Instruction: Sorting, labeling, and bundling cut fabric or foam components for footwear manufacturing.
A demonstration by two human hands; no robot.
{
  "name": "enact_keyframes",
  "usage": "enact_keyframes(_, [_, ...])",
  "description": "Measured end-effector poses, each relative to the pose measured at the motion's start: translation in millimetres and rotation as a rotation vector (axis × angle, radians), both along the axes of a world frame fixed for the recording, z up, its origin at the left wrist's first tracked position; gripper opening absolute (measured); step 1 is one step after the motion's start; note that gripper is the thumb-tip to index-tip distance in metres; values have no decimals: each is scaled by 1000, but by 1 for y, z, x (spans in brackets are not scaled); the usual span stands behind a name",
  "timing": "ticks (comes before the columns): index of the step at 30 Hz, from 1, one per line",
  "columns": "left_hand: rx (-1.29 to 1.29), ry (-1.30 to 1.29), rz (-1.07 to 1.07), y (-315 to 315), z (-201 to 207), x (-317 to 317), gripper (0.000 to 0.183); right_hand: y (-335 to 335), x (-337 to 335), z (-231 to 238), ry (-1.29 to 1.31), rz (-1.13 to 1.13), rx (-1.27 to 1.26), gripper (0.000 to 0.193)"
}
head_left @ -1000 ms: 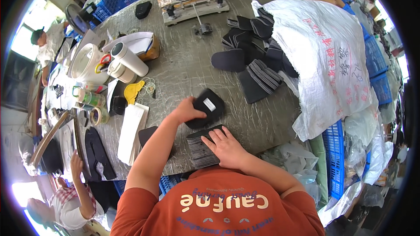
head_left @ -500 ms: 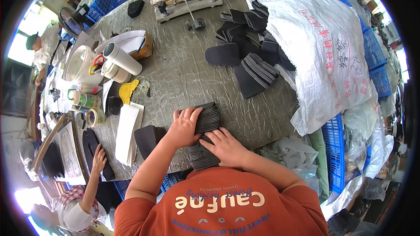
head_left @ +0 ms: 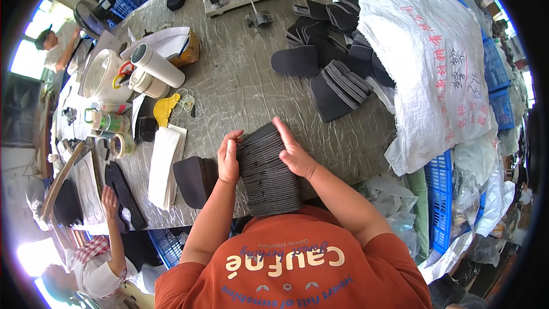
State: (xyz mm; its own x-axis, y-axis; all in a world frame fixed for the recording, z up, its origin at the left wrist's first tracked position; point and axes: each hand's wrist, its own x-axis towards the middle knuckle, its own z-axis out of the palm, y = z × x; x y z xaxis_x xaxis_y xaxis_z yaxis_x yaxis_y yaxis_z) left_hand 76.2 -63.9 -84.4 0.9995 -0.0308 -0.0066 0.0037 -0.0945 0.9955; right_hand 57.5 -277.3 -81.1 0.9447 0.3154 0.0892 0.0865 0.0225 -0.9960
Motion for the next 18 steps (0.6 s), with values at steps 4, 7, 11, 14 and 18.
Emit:
enact_keyframes(4, [-160, 243, 122, -1, 11, -8, 43, 3, -6, 7, -3, -22, -132, 101])
enact_keyframes(7, [-257, 289, 111, 8, -1, -13, 37, 4, -5, 0, 9, -34, -140, 94])
enact_keyframes(11, [-302, 193, 61, 3, -7, -18, 35, 1, -2, -7, 65, -21, -93, 87])
enact_keyframes(14, [-311, 114, 145, 5, -14, -22, 36, 1, -6, -6, 100, 10, -17, 89])
enact_keyframes(18, [-157, 106, 87, 5, -19, -26, 33, 2, -5, 2, 161, 58, -50, 94])
